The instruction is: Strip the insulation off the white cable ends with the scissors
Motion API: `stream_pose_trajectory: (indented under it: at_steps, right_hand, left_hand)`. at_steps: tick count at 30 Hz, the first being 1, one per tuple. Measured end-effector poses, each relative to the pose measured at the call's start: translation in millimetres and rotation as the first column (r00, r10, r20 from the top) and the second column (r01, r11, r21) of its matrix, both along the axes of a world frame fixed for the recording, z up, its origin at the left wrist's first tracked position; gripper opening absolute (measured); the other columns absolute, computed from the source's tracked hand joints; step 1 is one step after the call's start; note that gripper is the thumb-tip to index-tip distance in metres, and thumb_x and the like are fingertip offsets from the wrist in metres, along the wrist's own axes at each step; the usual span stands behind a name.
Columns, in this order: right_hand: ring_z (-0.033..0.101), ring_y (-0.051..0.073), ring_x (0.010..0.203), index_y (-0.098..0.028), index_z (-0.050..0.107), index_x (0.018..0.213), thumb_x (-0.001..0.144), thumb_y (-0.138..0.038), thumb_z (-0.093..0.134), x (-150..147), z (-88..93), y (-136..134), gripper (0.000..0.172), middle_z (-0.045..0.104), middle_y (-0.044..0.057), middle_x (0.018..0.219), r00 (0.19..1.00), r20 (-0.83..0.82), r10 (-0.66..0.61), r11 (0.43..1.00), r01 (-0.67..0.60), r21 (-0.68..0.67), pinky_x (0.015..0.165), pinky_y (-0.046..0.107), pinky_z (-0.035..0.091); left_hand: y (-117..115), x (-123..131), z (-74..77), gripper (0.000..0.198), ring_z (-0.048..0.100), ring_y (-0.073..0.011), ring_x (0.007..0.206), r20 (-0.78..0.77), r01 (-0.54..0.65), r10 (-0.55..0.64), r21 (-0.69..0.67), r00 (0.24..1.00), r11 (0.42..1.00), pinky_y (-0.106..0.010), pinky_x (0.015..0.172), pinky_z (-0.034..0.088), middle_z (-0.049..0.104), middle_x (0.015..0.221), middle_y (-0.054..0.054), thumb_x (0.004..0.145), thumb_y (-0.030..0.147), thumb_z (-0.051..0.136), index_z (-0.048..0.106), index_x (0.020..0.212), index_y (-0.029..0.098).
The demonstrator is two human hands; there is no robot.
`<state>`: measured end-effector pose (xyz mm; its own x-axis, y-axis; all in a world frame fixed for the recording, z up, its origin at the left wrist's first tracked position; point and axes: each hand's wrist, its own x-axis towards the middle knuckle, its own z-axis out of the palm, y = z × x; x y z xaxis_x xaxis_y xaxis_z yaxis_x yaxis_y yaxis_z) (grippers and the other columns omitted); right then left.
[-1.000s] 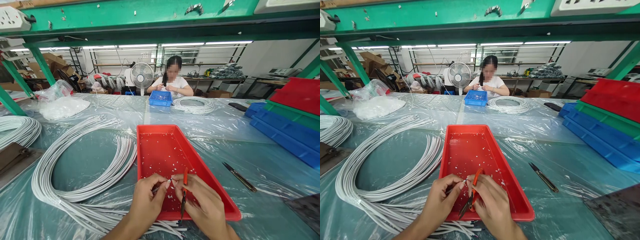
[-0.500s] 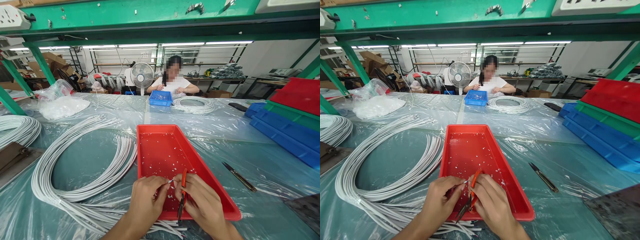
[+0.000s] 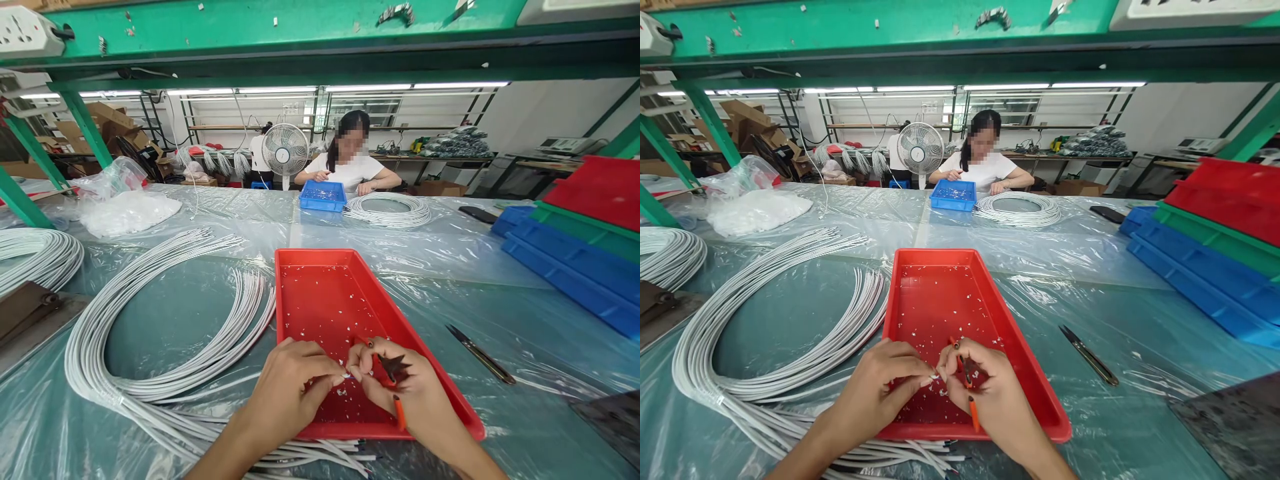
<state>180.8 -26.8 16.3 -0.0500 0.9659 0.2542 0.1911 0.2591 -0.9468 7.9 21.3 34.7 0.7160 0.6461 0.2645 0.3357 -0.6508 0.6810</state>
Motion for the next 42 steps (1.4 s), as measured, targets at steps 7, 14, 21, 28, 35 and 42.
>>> stream_pose_trajectory:
  at_steps: [7, 14, 21, 28, 35, 42]
  right_hand:
    - [0.049, 0.014, 0.063, -0.021, 0.046, 0.069, 0.072, -0.015, 0.061, -3.2, -5.3, 2.4, 0.016, 0.053, -0.001, 0.07, 0.981, -0.194, -0.002, 0.999, -0.007, -0.046, 0.057, 0.026, 0.04]
    - [0.055, 0.015, 0.067, -0.021, 0.048, 0.07, 0.072, -0.01, 0.057, -7.9, -16.1, 2.9, 0.014, 0.057, 0.0, 0.074, 0.982, -0.135, -0.133, 0.989, 0.141, 0.05, 0.06, 0.027, 0.044]
    - [0.062, 0.018, 0.069, -0.02, 0.056, 0.077, 0.075, -0.02, 0.06, -11.2, -15.2, -0.5, 0.004, 0.064, 0.003, 0.073, 0.932, 0.022, -0.363, 0.925, 0.357, 0.131, 0.06, 0.027, 0.051]
    - [0.062, 0.017, 0.074, -0.021, 0.054, 0.074, 0.072, -0.019, 0.064, -17.6, -13.9, 0.9, 0.01, 0.065, 0.002, 0.08, 0.95, -0.068, -0.303, 0.941, 0.31, 0.137, 0.066, 0.026, 0.052]
    - [0.06, 0.016, 0.065, -0.02, 0.053, 0.069, 0.071, -0.018, 0.064, -18.1, -20.1, 5.7, 0.012, 0.063, 0.001, 0.069, 0.956, -0.102, -0.274, 0.947, 0.286, 0.143, 0.06, 0.025, 0.049]
    - [0.057, 0.015, 0.056, -0.019, 0.053, 0.063, 0.068, -0.03, 0.068, -24.1, -24.0, 10.4, 0.019, 0.062, 0.0, 0.061, 0.904, -0.276, -0.326, 0.927, 0.363, 0.097, 0.054, 0.023, 0.046]
  left_hand:
    - [-2.9, 3.5, -3.6, 0.022, 0.052, -0.0123, 0.06, 0.228, 0.016, 0.1, -0.458, 0.969, 0.889, -0.02, 0.054, 0.036, 0.06, 0.064, -0.001, 0.087, 0.028, 0.043, 0.059, 0.078, 0.015]
    - [0.5, 5.1, -9.2, 0.026, 0.039, -0.0081, 0.046, 0.291, 0.036, 0.17, -0.587, 0.941, 0.809, -0.019, 0.046, 0.031, 0.058, 0.06, -0.001, 0.087, 0.036, 0.042, 0.053, 0.079, 0.014]
    - [-1.9, 7.0, -10.5, 0.03, 0.039, -0.0084, 0.047, 0.276, 0.034, 0.163, -0.594, 0.947, 0.804, -0.02, 0.047, 0.031, 0.055, 0.056, 0.001, 0.088, 0.037, 0.039, 0.054, 0.077, 0.013]
    - [-3.1, 8.8, -16.3, 0.033, 0.04, -0.0088, 0.049, 0.262, 0.028, 0.149, -0.57, 0.954, 0.821, -0.02, 0.048, 0.031, 0.054, 0.057, 0.001, 0.088, 0.039, 0.038, 0.054, 0.075, 0.014]
    - [-6.1, 11.5, -19.7, 0.036, 0.041, -0.0094, 0.05, 0.201, -0.064, 0.185, -0.494, 0.962, 0.867, -0.02, 0.048, 0.03, 0.052, 0.056, 0.001, 0.087, 0.042, 0.037, 0.054, 0.074, 0.014]
    - [1.7, 16.3, -33.9, 0.042, 0.041, -0.0108, 0.043, 0.152, -0.096, 0.164, -0.377, 0.975, 0.921, -0.02, 0.042, 0.028, 0.058, 0.052, -0.003, 0.086, 0.048, 0.031, 0.053, 0.075, 0.014]
